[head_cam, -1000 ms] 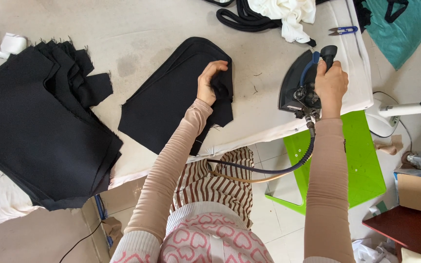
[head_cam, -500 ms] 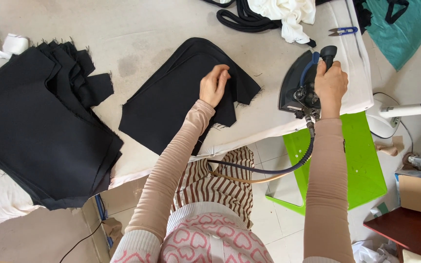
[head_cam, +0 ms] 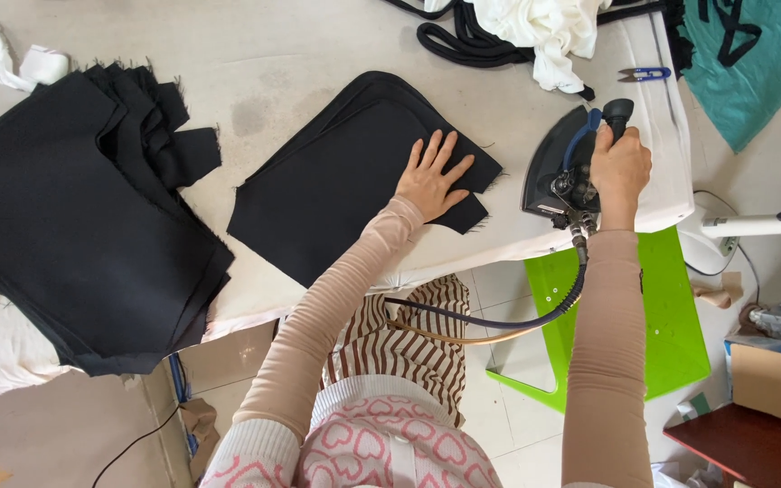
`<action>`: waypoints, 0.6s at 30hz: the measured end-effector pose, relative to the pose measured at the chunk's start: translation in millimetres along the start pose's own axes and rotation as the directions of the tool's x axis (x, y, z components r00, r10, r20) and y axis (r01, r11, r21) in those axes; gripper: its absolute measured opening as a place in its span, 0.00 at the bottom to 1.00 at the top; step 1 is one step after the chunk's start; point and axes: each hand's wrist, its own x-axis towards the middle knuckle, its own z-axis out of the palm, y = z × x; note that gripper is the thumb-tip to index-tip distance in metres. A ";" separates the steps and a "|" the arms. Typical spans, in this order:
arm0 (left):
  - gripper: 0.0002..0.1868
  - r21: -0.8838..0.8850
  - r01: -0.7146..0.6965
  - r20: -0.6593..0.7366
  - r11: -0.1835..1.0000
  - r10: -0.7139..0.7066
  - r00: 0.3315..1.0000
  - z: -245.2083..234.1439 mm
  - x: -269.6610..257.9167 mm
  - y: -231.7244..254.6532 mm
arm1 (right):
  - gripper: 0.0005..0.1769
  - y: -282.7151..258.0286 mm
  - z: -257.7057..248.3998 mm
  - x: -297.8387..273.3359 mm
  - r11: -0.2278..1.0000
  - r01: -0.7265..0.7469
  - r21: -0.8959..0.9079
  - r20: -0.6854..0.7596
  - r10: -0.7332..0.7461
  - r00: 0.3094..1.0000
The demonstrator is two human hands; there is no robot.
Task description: The person irons black fabric pieces on an ironing board, then switches to ironing beige fabric pieces. They also cut a tied bundle of beige fabric with scissors and continue ironing the beige pieces.
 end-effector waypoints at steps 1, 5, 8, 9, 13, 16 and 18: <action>0.30 0.003 0.005 -0.003 1.000 -0.005 1.000 7.0 4.2 -0.2 | 0.26 2.2 -0.7 1.8 1.000 0.006 0.002 -0.001 -0.006 1.000; 0.33 0.014 0.021 0.030 1.000 -0.021 0.999 15.3 -2.3 4.4 | 0.23 6.5 -5.7 -1.4 0.992 0.023 0.127 0.031 -0.027 0.999; 0.35 0.037 -0.040 -0.153 0.999 0.045 0.987 -11.1 -44.9 2.1 | 0.18 -20.2 -34.7 -25.8 0.934 -0.046 0.354 0.123 0.002 0.992; 0.35 0.092 -0.067 -0.304 0.994 0.092 0.948 -21.8 -62.1 0.2 | 0.15 -33.7 -49.0 -35.4 0.869 -0.121 0.480 0.195 0.029 0.980; 0.41 0.086 0.139 -0.373 0.987 -0.097 0.923 -52.5 -153.8 -70.5 | 0.17 -30.9 -54.6 -50.8 0.774 -0.101 0.625 0.241 -0.068 0.968; 0.38 0.198 0.360 -0.434 0.912 -0.248 0.866 -63.1 -222.3 -125.2 | 0.14 -63.8 -81.8 -84.3 0.811 0.071 0.581 0.159 -0.199 0.967; 0.27 0.237 0.304 -0.390 0.923 -0.196 0.900 -71.7 -262.6 -142.7 | 0.14 -93.8 -102.5 -112.7 0.812 0.093 0.576 0.192 -0.245 0.951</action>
